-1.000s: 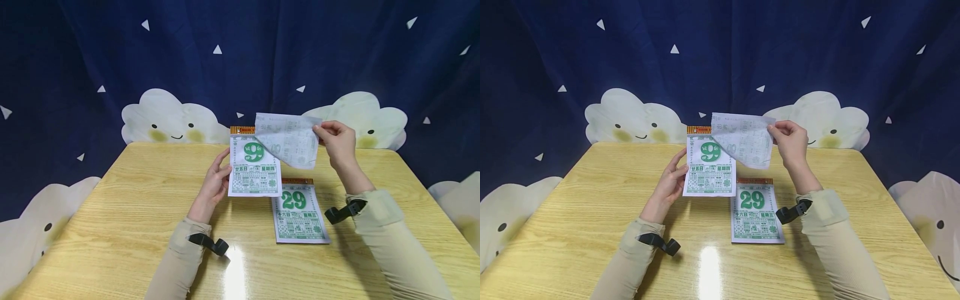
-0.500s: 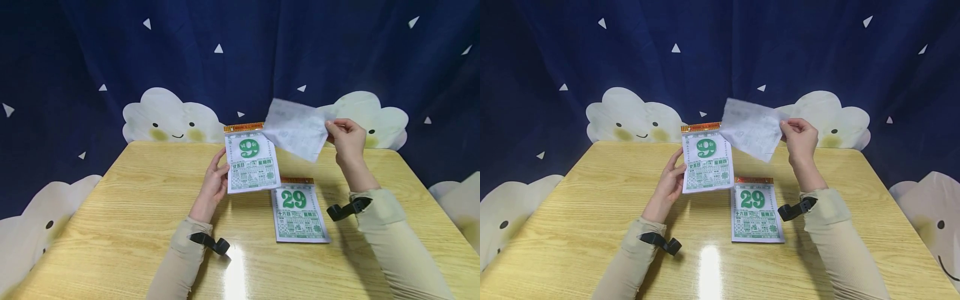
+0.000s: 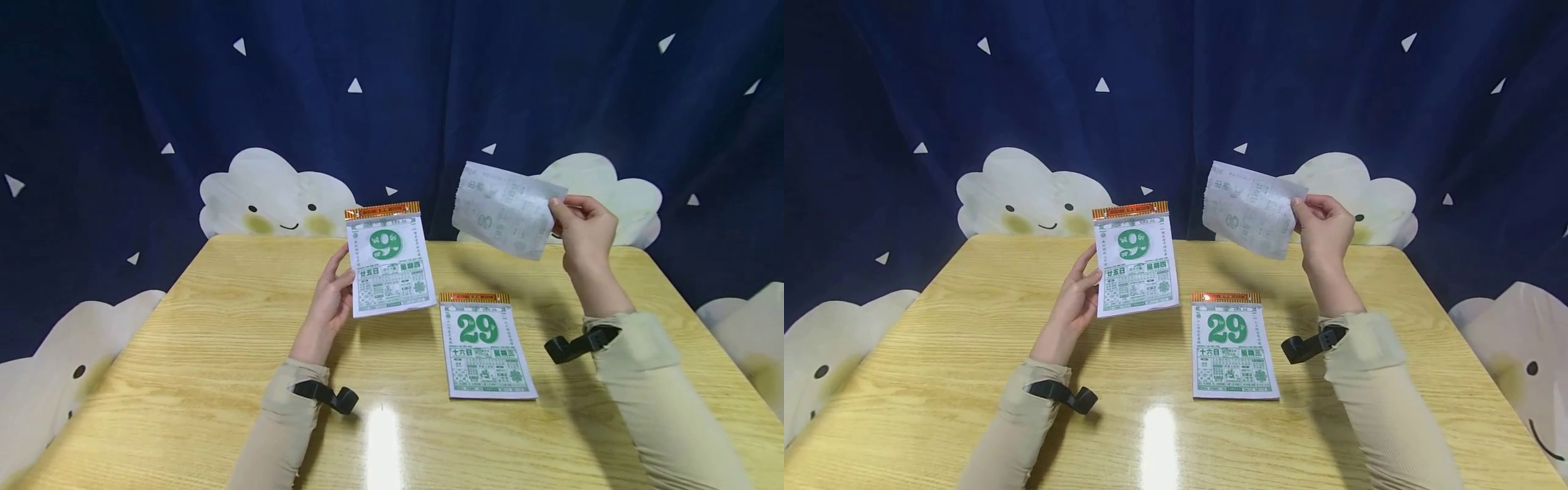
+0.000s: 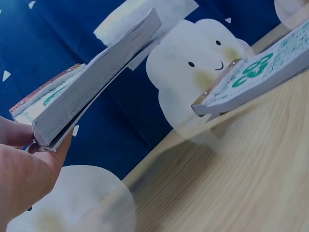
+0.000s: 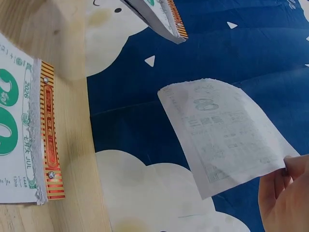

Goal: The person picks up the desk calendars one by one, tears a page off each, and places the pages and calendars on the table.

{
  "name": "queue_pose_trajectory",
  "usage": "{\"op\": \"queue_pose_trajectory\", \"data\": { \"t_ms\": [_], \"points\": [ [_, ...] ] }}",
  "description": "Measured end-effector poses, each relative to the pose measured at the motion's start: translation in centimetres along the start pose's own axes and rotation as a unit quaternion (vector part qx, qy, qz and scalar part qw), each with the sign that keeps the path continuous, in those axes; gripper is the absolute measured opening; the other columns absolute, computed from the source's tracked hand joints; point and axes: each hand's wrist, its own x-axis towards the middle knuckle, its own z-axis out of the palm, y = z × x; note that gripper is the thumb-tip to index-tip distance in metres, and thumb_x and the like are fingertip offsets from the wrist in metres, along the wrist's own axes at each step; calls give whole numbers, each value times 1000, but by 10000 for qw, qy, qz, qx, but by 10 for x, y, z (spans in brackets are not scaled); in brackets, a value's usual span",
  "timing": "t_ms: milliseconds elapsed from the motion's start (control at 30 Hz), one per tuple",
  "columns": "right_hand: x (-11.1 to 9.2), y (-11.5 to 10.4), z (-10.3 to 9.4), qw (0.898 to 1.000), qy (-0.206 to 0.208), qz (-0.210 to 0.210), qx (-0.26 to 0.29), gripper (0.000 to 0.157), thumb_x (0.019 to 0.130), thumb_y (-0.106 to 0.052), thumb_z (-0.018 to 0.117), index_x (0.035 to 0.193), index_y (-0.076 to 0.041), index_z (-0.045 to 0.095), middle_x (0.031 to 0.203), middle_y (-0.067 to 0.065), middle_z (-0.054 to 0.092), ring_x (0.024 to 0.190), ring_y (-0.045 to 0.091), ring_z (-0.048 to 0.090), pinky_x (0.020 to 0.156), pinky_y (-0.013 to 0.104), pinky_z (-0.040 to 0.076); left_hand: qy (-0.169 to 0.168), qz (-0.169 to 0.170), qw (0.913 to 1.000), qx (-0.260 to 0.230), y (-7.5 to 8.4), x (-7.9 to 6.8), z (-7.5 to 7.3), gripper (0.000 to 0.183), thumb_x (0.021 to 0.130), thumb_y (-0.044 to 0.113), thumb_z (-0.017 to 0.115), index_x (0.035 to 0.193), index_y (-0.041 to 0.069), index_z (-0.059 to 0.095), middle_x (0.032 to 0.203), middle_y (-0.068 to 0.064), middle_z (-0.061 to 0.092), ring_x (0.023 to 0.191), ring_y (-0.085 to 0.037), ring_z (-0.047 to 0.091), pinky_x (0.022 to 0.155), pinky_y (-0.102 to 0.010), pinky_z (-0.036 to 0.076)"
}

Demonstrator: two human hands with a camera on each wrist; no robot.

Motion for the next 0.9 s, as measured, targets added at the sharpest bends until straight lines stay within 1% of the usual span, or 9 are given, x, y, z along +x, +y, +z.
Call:
{"op": "queue_pose_trajectory", "data": {
  "t_ms": [100,233,467,567,667,733,900],
  "points": [
    [0,2,-1,10000,17,10,-97,9,78,-6,69,75,-9,61,61,-6,61,50,3,57,49,15,48,42,-10,9999,158,2,0,-3,55,94,-5,32,143,19,27,100,-4,64,74,-13,66,66,-25,54],
    [0,5,-2,9999,34,-8,-114,10,78,-6,69,74,-10,62,61,-7,61,51,3,57,50,15,48,123,-95,9992,366,5,-2,-8,54,94,-3,32,143,22,29,104,-4,62,77,-14,66,68,-26,55],
    [-4,11,0,10000,29,-51,-54,12,78,-3,68,72,-10,62,58,-6,61,49,3,57,49,15,48,146,-164,9987,455,6,-3,-14,52,96,-1,32,142,23,30,102,-4,63,74,-14,66,62,-25,54],
    [-6,15,1,9999,18,-7,-145,12,78,-3,68,72,-11,62,58,-6,60,49,3,56,49,15,49,127,-188,9987,450,6,-4,-17,52,96,0,32,142,23,29,102,-4,63,75,-14,66,63,-25,55],
    [-9,19,3,9993,11,-4,-361,9,78,-5,69,73,-11,63,59,-6,60,51,3,56,51,15,49,128,-215,9983,524,6,-5,-20,52,96,0,32,143,21,27,100,-3,64,74,-13,66,62,-24,54],
    [-10,23,5,9986,1,-38,-536,7,79,-7,69,75,-10,63,60,-7,59,53,3,56,52,15,49,171,-245,9979,568,7,-5,-21,51,96,0,32,143,21,27,96,-2,65,70,-13,66,59,-23,54],
    [-13,29,9,9983,-58,-154,-554,8,78,-7,69,75,-9,63,60,-7,60,54,3,55,51,13,48,233,-258,9961,807,11,-5,-26,51,96,1,33,143,19,28,89,-1,67,65,-11,65,55,-22,52]
  ]
}}
